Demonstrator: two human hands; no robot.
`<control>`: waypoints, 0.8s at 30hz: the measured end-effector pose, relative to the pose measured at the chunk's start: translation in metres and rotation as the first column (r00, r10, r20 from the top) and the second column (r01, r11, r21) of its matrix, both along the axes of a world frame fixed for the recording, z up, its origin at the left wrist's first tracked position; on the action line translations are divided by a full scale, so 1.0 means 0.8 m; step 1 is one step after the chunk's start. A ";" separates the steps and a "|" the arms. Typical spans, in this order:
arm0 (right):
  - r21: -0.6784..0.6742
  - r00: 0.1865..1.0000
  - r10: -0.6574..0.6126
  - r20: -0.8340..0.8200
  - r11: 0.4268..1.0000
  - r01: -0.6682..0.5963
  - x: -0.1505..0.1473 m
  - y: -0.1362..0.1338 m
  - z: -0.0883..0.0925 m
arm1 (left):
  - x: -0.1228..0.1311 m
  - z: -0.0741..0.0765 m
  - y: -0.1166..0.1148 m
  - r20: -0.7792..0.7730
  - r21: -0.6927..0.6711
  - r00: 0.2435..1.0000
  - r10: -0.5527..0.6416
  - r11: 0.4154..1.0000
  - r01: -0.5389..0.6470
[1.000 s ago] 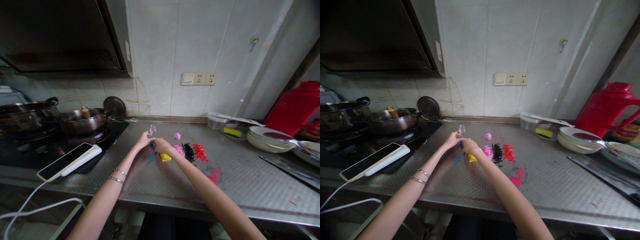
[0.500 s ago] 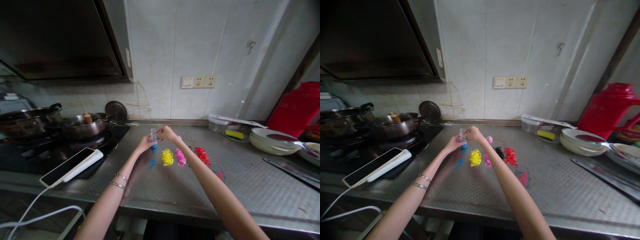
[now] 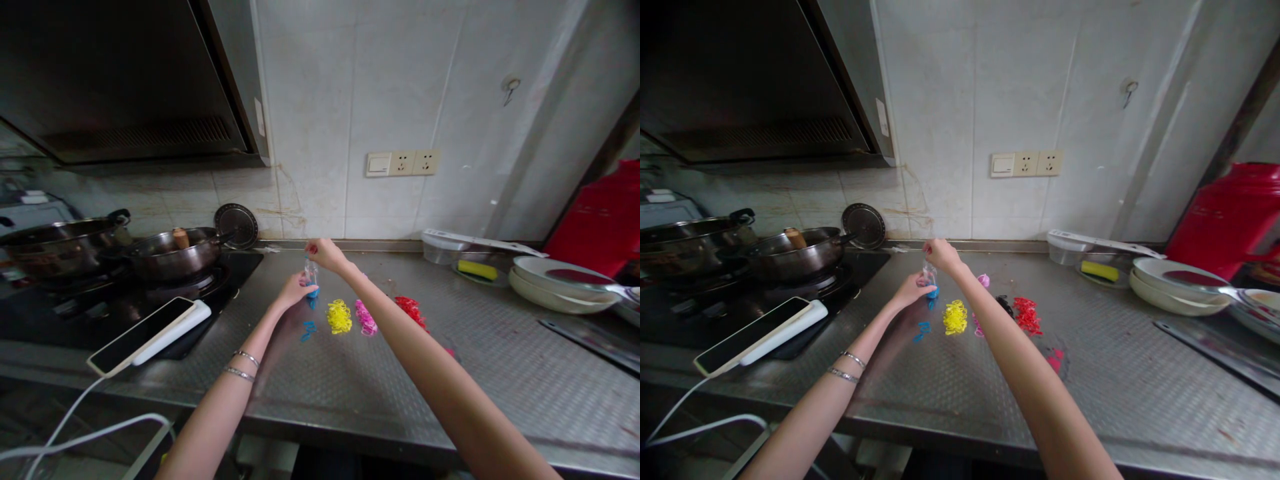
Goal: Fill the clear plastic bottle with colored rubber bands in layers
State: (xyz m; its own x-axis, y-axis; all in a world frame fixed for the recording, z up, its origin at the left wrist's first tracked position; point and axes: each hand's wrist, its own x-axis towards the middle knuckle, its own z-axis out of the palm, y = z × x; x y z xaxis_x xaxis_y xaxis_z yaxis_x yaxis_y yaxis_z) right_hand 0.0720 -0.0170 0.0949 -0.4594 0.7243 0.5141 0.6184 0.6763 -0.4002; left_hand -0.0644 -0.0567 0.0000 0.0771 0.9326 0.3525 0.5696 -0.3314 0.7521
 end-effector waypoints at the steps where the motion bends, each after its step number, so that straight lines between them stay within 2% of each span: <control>1: -0.014 1.000 0.009 0.021 1.000 -0.009 0.001 0.000 0.000 | 0.000 0.000 0.000 0.001 -0.002 1.000 0.002 1.000 -0.002; 8: -0.017 0.999 0.050 -0.018 0.999 -0.051 0.014 0.000 -0.002 | -0.001 -0.001 0.000 0.012 -0.017 1.000 0.009 1.000 -0.009; 13: -0.037 0.996 -0.032 -0.083 0.999 0.029 0.032 0.001 -0.014 | -0.002 -0.004 0.003 0.046 -0.025 0.999 -0.005 1.000 0.006; 16: -0.068 0.998 -0.047 -0.043 0.997 0.044 0.043 -0.001 -0.027 | -0.003 -0.005 0.004 0.056 -0.001 0.998 -0.021 1.000 0.021; 18: -0.117 0.999 -0.001 0.045 0.993 0.006 0.047 -0.005 -0.039 | -0.002 -0.005 0.004 0.061 0.011 0.998 -0.023 1.000 0.023; 20: -0.192 0.982 0.098 0.159 0.979 -0.067 0.047 -0.011 -0.051 | -0.002 -0.005 0.005 0.071 0.016 0.997 -0.031 0.999 0.030; 24: -0.277 0.890 0.288 0.353 0.941 -0.194 0.039 -0.034 -0.074 | -0.003 -0.007 0.009 0.128 -0.007 0.991 -0.032 0.999 0.034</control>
State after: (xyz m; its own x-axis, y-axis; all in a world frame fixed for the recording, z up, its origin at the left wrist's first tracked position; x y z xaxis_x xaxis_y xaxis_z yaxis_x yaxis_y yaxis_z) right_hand 0.1036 -0.0443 0.0361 -0.7615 0.6409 0.0967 0.5841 0.7432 -0.3264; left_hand -0.0666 -0.0496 -0.0058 0.0629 0.9335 0.3531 0.4578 -0.3413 0.8209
